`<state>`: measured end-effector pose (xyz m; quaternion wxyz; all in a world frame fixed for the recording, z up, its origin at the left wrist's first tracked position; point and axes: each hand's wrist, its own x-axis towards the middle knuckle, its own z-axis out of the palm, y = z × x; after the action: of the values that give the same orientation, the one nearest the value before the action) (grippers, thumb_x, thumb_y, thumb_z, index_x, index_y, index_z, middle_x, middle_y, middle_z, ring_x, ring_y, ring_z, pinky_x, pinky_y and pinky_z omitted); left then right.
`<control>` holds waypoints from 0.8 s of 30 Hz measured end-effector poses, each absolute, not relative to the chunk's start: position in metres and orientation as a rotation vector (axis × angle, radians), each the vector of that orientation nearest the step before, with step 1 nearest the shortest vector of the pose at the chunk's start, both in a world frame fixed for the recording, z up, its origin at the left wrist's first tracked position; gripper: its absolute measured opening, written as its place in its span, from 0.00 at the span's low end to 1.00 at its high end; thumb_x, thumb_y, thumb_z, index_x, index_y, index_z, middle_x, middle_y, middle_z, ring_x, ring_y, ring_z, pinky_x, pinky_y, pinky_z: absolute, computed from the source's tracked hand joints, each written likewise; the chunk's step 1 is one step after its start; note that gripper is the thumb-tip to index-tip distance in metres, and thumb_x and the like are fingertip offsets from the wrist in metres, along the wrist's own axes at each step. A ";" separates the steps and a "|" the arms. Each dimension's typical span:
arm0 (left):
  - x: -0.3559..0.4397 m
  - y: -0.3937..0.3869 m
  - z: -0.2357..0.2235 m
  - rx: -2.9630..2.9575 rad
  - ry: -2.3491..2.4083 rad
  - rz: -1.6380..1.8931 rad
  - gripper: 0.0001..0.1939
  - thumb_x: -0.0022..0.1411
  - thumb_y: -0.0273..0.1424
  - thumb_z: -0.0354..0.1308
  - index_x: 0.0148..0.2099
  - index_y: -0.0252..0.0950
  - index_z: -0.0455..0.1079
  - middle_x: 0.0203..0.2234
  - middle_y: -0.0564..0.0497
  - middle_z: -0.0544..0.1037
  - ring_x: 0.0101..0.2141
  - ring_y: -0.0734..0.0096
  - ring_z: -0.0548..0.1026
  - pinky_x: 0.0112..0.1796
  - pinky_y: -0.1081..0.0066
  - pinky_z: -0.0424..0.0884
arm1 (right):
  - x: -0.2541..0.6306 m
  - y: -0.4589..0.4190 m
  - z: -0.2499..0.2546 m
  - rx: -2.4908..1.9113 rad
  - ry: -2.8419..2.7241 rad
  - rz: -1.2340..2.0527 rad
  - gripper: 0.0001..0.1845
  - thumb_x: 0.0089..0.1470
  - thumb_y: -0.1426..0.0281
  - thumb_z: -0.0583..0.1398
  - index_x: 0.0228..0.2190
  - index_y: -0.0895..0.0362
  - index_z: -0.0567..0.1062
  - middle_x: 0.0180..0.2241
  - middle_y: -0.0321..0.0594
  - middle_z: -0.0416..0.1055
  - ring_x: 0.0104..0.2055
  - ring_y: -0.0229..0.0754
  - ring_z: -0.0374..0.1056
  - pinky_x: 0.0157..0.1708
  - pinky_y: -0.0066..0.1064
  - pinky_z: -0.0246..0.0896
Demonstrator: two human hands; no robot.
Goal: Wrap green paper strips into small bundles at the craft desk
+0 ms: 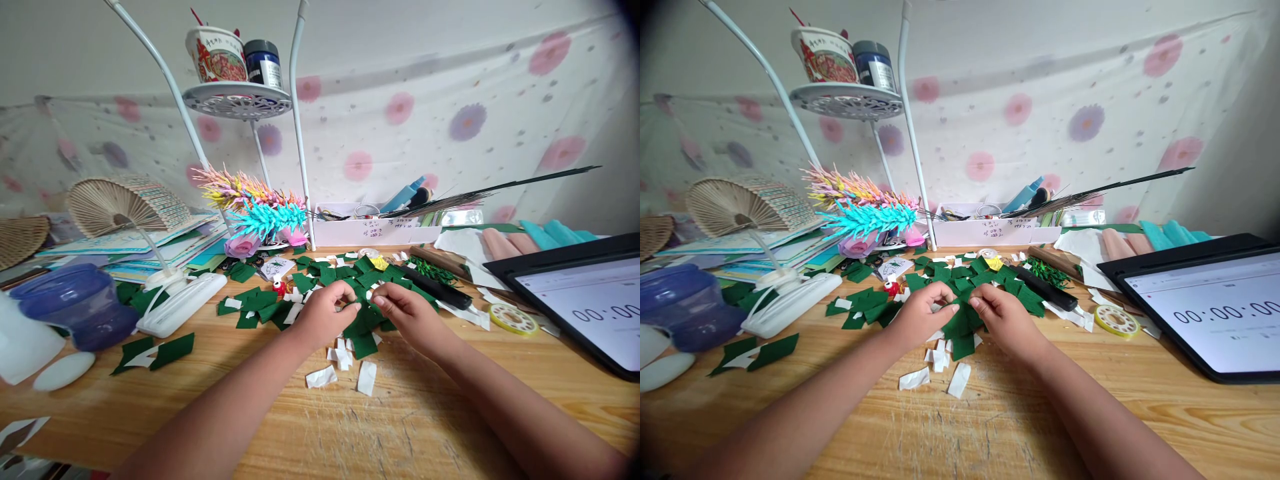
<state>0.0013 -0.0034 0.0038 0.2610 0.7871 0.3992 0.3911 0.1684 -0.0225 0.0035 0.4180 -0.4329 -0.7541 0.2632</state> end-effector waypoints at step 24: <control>0.002 -0.002 0.001 2.138 1.064 1.022 0.07 0.51 0.28 0.51 0.35 0.37 0.66 0.29 0.53 0.74 0.32 0.73 0.72 0.33 0.73 0.66 | 0.168 -0.031 0.008 -1.159 -2.177 0.412 0.18 0.52 0.62 0.49 0.15 0.57 0.57 0.16 0.31 0.54 0.20 0.33 0.51 0.19 0.24 0.45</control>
<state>0.0016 -0.0022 0.0009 0.2685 0.7928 0.3946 0.3791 0.1681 -0.0308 0.0082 0.3152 -0.4400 -0.8262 0.1562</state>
